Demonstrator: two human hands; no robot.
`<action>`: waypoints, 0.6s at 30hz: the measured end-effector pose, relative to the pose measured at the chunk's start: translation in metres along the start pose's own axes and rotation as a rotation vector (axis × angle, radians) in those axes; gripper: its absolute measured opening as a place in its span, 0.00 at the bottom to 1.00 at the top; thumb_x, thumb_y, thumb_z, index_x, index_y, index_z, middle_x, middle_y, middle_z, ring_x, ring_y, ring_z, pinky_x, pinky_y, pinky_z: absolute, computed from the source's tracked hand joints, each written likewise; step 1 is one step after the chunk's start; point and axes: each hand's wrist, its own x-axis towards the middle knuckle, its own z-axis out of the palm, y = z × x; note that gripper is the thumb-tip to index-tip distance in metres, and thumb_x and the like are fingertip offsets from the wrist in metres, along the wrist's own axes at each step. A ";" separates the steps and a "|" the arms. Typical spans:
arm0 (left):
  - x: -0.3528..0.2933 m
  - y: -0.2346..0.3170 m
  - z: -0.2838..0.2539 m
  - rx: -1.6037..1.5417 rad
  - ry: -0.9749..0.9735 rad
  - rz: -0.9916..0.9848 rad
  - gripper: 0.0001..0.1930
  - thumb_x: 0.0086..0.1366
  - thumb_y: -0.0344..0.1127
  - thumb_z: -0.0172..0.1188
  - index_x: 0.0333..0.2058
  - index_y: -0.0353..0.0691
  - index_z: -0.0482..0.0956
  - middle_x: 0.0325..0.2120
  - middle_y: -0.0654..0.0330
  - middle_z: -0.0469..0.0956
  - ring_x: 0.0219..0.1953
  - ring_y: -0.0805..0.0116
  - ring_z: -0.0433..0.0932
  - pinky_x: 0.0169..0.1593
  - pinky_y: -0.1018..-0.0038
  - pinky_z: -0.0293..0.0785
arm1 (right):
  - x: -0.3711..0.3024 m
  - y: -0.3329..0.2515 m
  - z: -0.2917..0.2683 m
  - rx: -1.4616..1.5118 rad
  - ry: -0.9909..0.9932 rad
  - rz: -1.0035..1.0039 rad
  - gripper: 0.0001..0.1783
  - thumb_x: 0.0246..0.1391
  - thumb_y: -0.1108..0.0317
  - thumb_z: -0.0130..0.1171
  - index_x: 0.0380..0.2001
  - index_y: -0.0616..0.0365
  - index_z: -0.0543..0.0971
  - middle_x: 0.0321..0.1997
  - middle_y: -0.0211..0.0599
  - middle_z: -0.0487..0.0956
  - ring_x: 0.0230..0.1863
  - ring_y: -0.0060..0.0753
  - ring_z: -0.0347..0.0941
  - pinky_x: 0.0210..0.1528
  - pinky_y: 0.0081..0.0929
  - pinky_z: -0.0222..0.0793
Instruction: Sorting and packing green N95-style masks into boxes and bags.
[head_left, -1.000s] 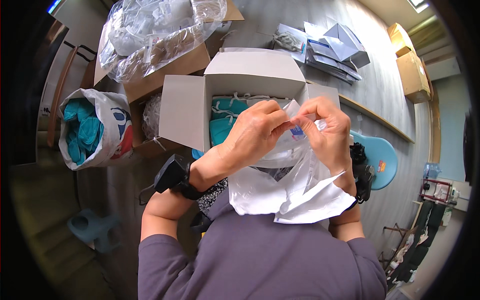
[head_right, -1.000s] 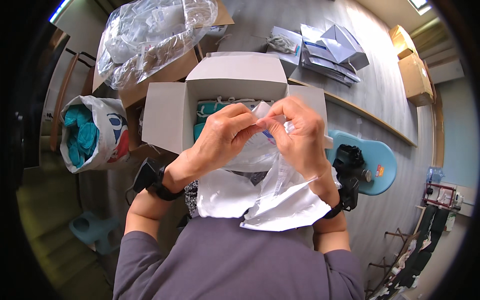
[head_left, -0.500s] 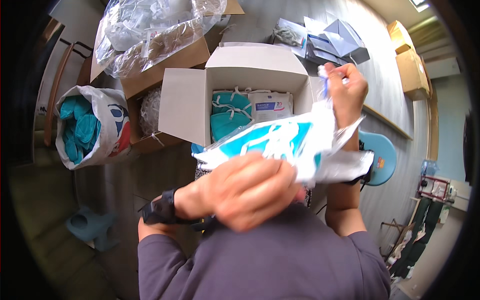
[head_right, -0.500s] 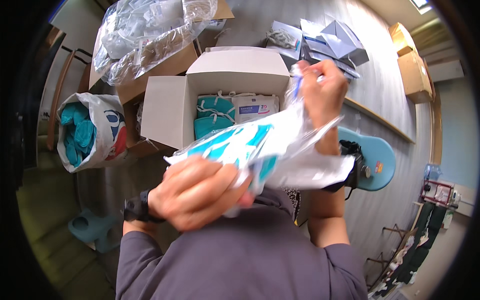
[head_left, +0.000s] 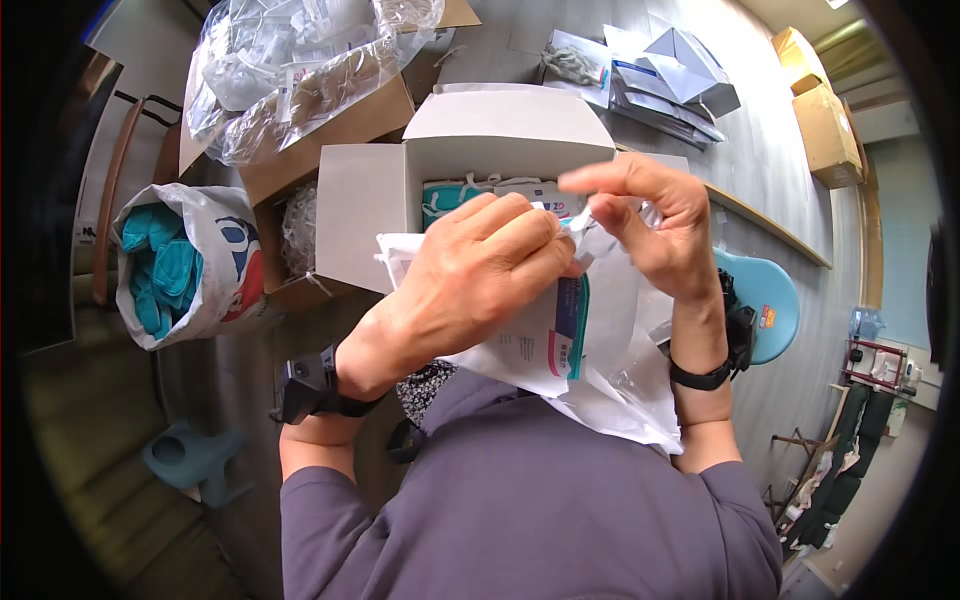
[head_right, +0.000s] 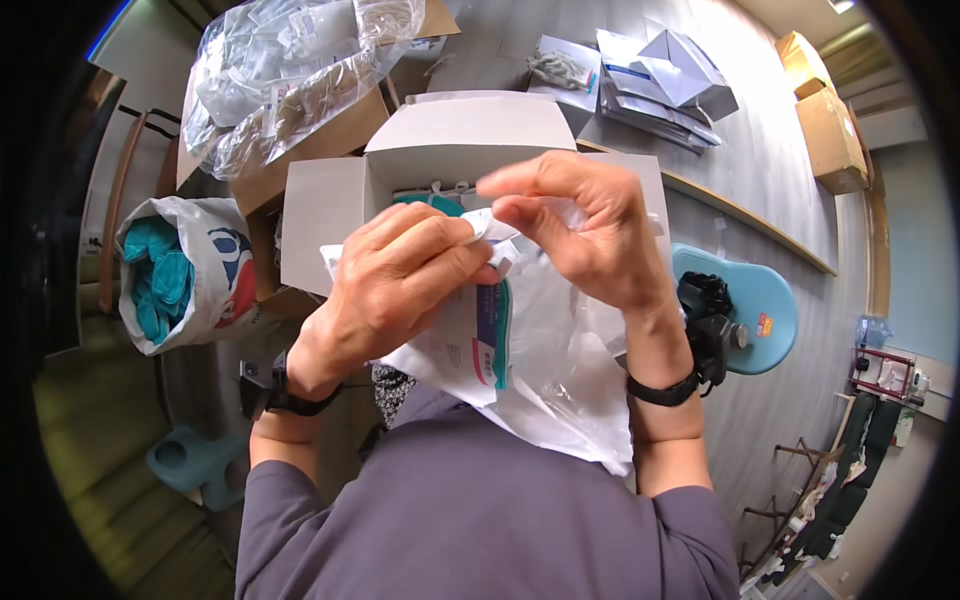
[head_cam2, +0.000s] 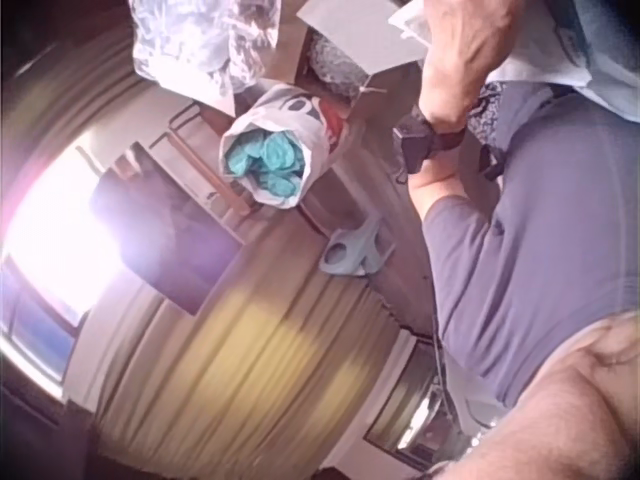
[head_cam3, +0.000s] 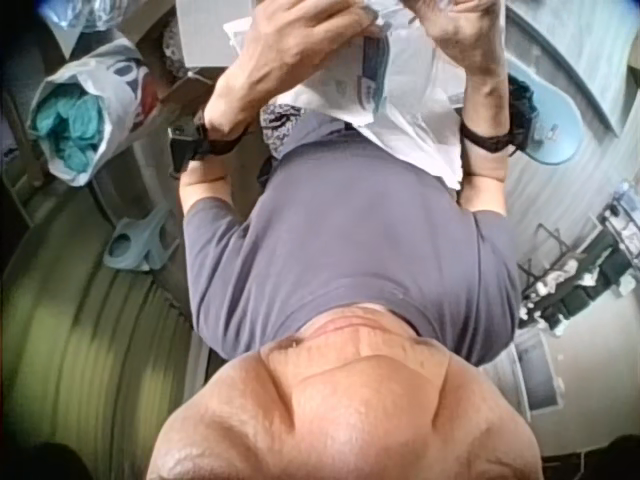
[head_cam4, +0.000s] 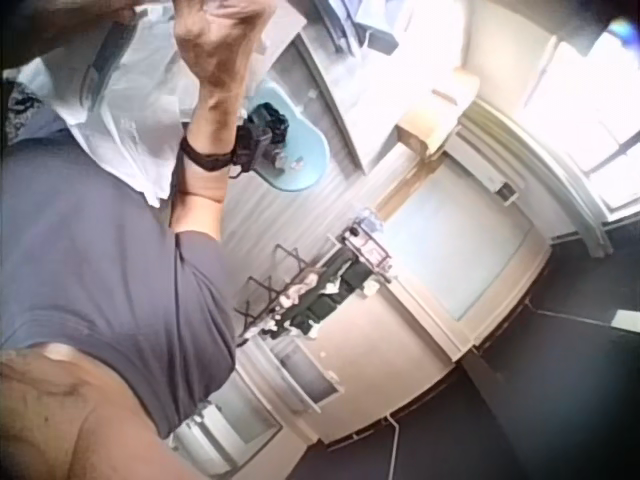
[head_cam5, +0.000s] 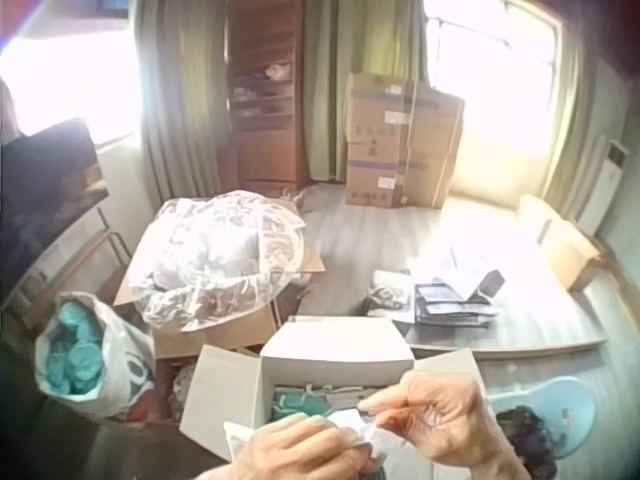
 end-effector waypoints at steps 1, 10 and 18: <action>-0.001 0.000 0.003 -0.011 -0.010 0.007 0.11 0.50 0.27 0.68 0.35 0.38 0.81 0.31 0.60 0.79 0.30 0.61 0.79 0.36 0.69 0.78 | 0.000 0.002 0.000 -0.020 -0.013 -0.041 0.06 0.52 0.77 0.68 0.34 0.62 0.84 0.34 0.33 0.80 0.33 0.22 0.74 0.37 0.21 0.70; 0.000 0.004 0.013 -0.271 0.137 -0.436 0.23 0.53 0.30 0.76 0.46 0.37 0.75 0.29 0.56 0.81 0.31 0.63 0.84 0.34 0.72 0.79 | -0.004 0.012 0.009 -0.023 -0.027 -0.109 0.05 0.50 0.79 0.69 0.32 0.63 0.83 0.29 0.36 0.81 0.28 0.26 0.75 0.32 0.24 0.71; -0.001 -0.012 0.009 -0.136 0.036 -0.342 0.08 0.56 0.33 0.71 0.29 0.37 0.83 0.24 0.60 0.75 0.29 0.62 0.76 0.30 0.67 0.72 | -0.002 0.000 0.010 0.020 0.106 -0.046 0.02 0.53 0.80 0.65 0.27 0.65 0.83 0.28 0.36 0.84 0.31 0.21 0.79 0.35 0.19 0.74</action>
